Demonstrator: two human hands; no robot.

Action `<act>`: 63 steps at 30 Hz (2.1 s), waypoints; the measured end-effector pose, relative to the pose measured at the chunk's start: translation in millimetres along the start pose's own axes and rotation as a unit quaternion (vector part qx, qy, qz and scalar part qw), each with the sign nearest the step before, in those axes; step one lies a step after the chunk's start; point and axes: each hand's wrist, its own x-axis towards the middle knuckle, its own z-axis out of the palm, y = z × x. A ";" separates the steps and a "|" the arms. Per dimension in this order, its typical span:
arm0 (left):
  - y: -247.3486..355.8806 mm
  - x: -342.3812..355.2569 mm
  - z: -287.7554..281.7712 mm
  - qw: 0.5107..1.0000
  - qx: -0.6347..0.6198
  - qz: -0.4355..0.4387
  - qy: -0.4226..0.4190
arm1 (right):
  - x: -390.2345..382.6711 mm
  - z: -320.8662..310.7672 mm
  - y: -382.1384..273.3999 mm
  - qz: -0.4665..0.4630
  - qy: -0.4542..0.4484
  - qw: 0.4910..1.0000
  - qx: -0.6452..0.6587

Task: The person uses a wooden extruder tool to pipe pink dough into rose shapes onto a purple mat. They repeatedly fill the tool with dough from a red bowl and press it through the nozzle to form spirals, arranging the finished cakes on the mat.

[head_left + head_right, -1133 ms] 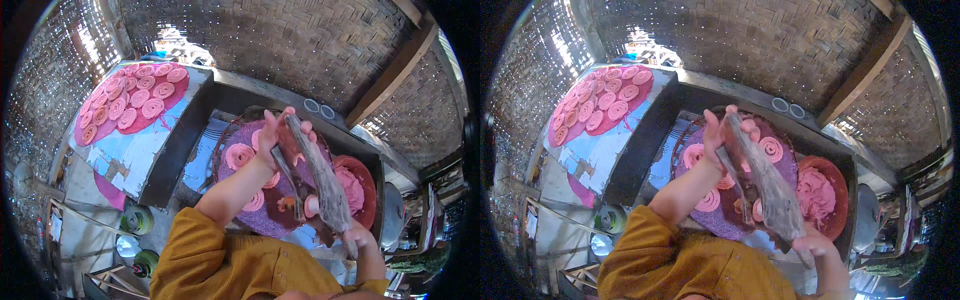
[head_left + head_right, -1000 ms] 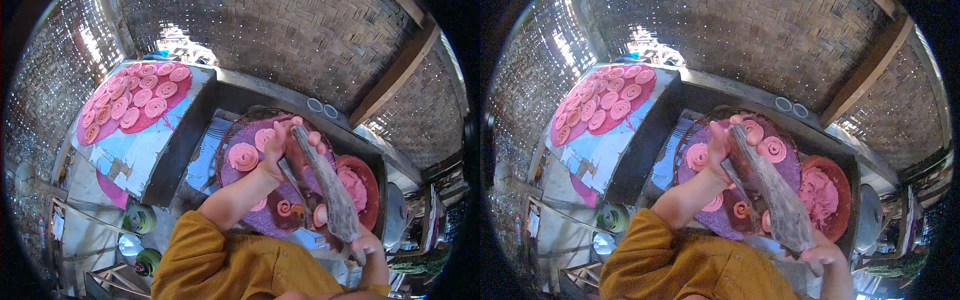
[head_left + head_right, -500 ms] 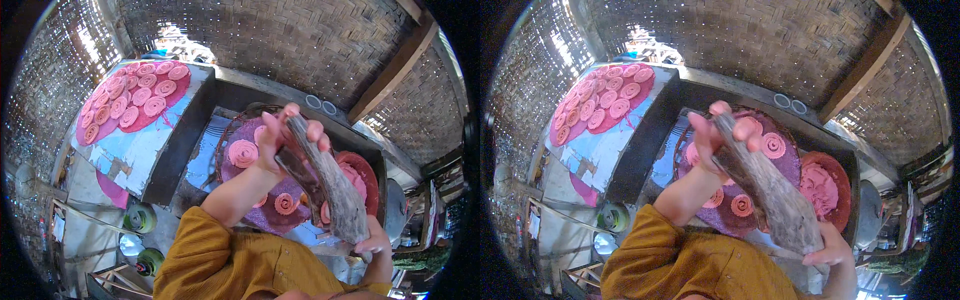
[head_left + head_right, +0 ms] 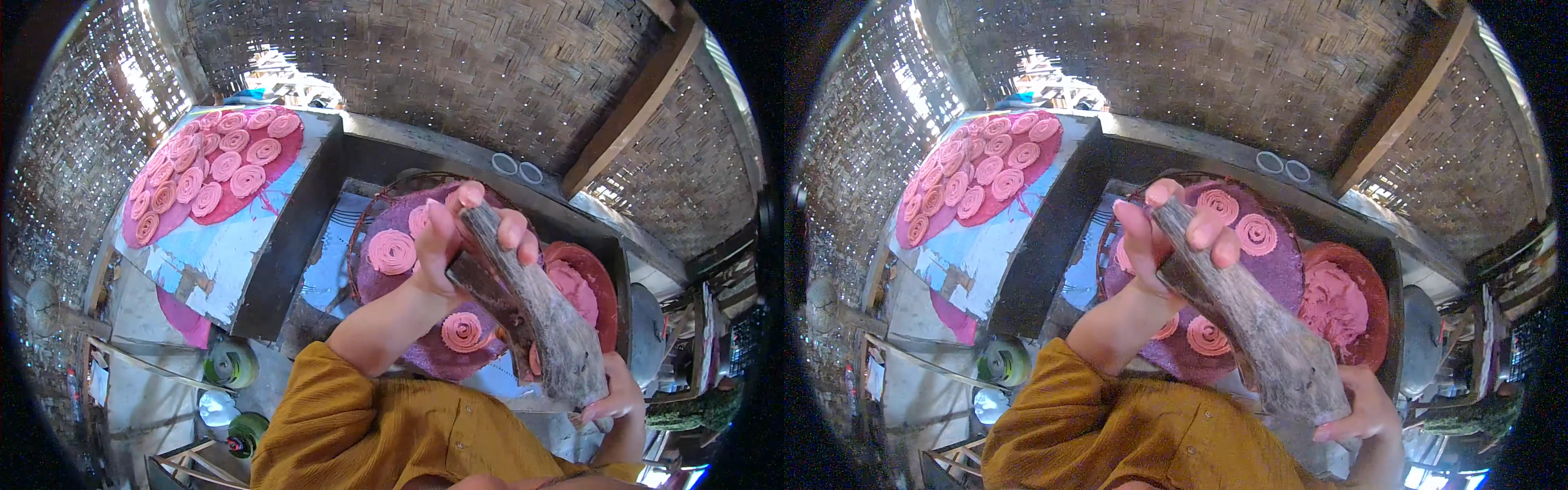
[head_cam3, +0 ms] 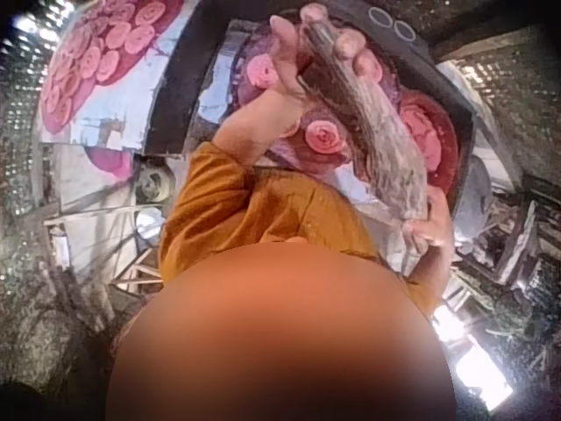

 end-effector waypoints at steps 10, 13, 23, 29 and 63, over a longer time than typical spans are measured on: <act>36.6 11.0 11.8 0.995 0.084 -0.043 -0.015 | 33.6 21.4 6.5 -0.080 -0.005 0.997 0.023; 40.2 0.2 14.5 0.994 0.093 -0.044 0.019 | 31.7 29.4 11.6 -0.043 -0.019 0.998 0.050; 3.4 -28.4 23.4 0.990 0.021 -0.051 0.131 | -3.8 32.5 48.4 0.023 -0.064 0.987 0.147; 2.9 0.1 42.8 0.979 0.051 -0.122 0.155 | -11.9 40.7 53.4 -0.068 -0.117 0.953 0.272; -7.9 -115.1 -39.1 0.408 0.762 -0.501 0.053 | -15.3 47.8 98.0 -0.088 0.109 0.940 0.313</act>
